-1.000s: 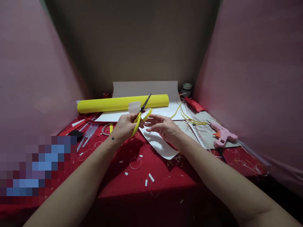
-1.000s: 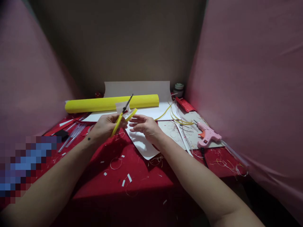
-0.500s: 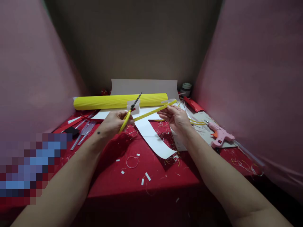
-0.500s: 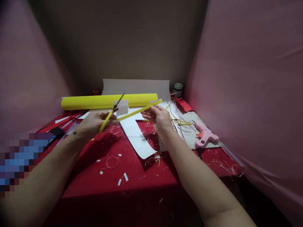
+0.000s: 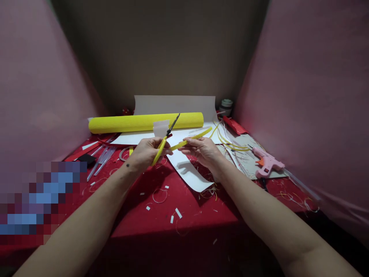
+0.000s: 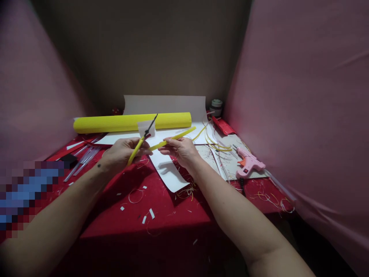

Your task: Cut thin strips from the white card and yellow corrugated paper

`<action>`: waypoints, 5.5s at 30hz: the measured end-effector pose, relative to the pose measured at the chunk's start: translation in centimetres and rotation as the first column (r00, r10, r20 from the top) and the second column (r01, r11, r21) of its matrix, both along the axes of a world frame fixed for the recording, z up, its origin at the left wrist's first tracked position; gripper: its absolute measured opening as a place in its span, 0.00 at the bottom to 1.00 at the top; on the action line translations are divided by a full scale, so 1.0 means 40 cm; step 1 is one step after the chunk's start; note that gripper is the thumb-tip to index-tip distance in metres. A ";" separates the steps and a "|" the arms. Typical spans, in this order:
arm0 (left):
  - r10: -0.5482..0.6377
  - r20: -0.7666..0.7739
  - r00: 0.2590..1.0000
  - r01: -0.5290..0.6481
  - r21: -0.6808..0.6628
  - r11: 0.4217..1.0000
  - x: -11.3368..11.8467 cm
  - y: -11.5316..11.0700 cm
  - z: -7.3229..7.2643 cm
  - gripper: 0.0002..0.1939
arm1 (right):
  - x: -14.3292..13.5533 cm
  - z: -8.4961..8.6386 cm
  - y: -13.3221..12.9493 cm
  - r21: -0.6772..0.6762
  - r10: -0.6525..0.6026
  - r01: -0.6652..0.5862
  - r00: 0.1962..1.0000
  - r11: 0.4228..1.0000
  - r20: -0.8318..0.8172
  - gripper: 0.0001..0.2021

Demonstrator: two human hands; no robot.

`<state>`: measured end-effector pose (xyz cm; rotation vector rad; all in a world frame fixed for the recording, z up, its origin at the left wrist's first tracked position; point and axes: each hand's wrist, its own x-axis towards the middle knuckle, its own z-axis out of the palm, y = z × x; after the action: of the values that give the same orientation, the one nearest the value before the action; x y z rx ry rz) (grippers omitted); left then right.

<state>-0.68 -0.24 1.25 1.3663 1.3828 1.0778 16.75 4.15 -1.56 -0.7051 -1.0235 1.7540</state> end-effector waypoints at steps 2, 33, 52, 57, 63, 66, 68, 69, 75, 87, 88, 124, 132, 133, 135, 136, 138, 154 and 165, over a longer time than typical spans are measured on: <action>0.015 0.011 1.000 -0.015 -0.007 1.000 -0.005 0.001 0.000 0.08 | 0.007 0.003 0.007 -0.001 -0.048 0.048 0.999 0.999 0.010 0.05; -0.240 -0.330 0.913 0.240 -0.042 0.970 -0.013 -0.024 -0.002 0.07 | 0.020 -0.008 0.004 0.023 0.038 -0.039 0.999 0.999 0.030 0.07; -0.256 -0.853 0.454 0.280 -0.136 0.950 0.008 -0.039 -0.014 0.16 | 0.012 -0.024 0.008 0.094 -0.129 0.136 0.989 0.986 -0.077 0.19; -0.236 -0.861 0.451 0.291 -0.108 0.951 0.017 -0.038 -0.019 0.14 | 0.007 -0.027 0.009 0.086 -0.134 0.138 0.990 0.987 -0.044 0.20; -0.238 -0.856 0.459 0.276 -0.117 0.954 0.020 -0.036 -0.023 0.13 | 0.007 -0.026 0.006 0.092 -0.136 0.141 0.989 0.986 -0.057 0.20; -0.252 -0.848 0.466 0.287 -0.124 0.950 0.021 -0.034 -0.024 0.13 | 0.006 -0.024 0.005 0.081 -0.144 0.148 0.988 0.986 -0.056 0.20; -0.254 -0.846 0.470 0.282 -0.129 0.951 0.023 -0.034 -0.026 0.13 | 0.004 -0.023 0.004 0.081 -0.149 0.154 0.986 0.985 -0.070 0.20; -0.248 -0.848 0.469 0.276 -0.126 0.953 0.024 -0.034 -0.026 0.13 | 0.003 -0.023 0.003 0.083 -0.150 0.157 0.986 0.984 -0.077 0.20; -0.230 -0.857 0.462 0.275 -0.108 0.955 0.030 -0.036 -0.027 0.12 | 0.000 -0.018 -0.003 0.087 -0.175 0.181 0.982 0.980 -0.064 0.19; -0.234 -0.865 0.445 0.279 -0.115 0.953 0.033 -0.038 -0.025 0.11 | -0.001 -0.018 -0.005 0.064 -0.174 0.179 0.982 0.982 -0.074 0.19; -0.237 -0.865 0.443 0.279 -0.119 0.953 0.034 -0.038 -0.024 0.11 | -0.001 -0.018 -0.005 0.065 -0.175 0.180 0.982 0.982 -0.073 0.19; -0.234 -0.858 0.458 0.262 -0.122 0.957 0.031 -0.035 -0.029 0.10 | -0.002 -0.028 0.000 0.075 -0.175 0.180 0.982 0.981 -0.070 0.19; -0.231 -0.858 0.458 0.266 -0.116 0.957 0.035 -0.036 -0.031 0.10 | -0.005 -0.024 -0.005 0.056 -0.172 0.174 0.984 0.983 -0.051 0.18; -0.230 -0.861 0.454 0.267 -0.115 0.957 0.035 -0.036 -0.031 0.10 | -0.005 -0.022 -0.006 0.051 -0.171 0.174 0.984 0.983 -0.051 0.18; -0.226 -0.867 0.445 0.270 -0.111 0.956 0.037 -0.037 -0.030 0.10 | -0.005 -0.019 -0.009 0.047 -0.179 0.181 0.982 0.982 -0.058 0.18; -0.227 -0.869 0.439 0.272 -0.111 0.956 0.037 -0.036 -0.030 0.10 | -0.004 -0.018 -0.010 0.045 -0.187 0.190 0.980 0.981 -0.063 0.18; -0.231 -0.873 0.430 0.274 -0.118 0.955 0.036 -0.035 -0.032 0.10 | -0.004 -0.016 -0.011 0.044 -0.198 0.201 0.978 0.979 -0.068 0.17; -0.205 -0.908 0.365 0.325 -0.082 0.942 0.017 -0.029 -0.038 0.08 | -0.005 -0.018 -0.002 0.037 -0.263 0.265 0.963 0.963 -0.060 0.17; -0.216 -0.896 0.388 0.328 -0.085 0.941 -0.003 -0.031 -0.023 0.08 | -0.001 -0.021 0.000 0.049 -0.218 0.223 0.972 0.974 -0.089 0.16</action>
<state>-0.81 -1.49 0.34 2.3502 1.7133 0.0795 16.69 4.17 -2.40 -0.6760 -0.9001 1.5421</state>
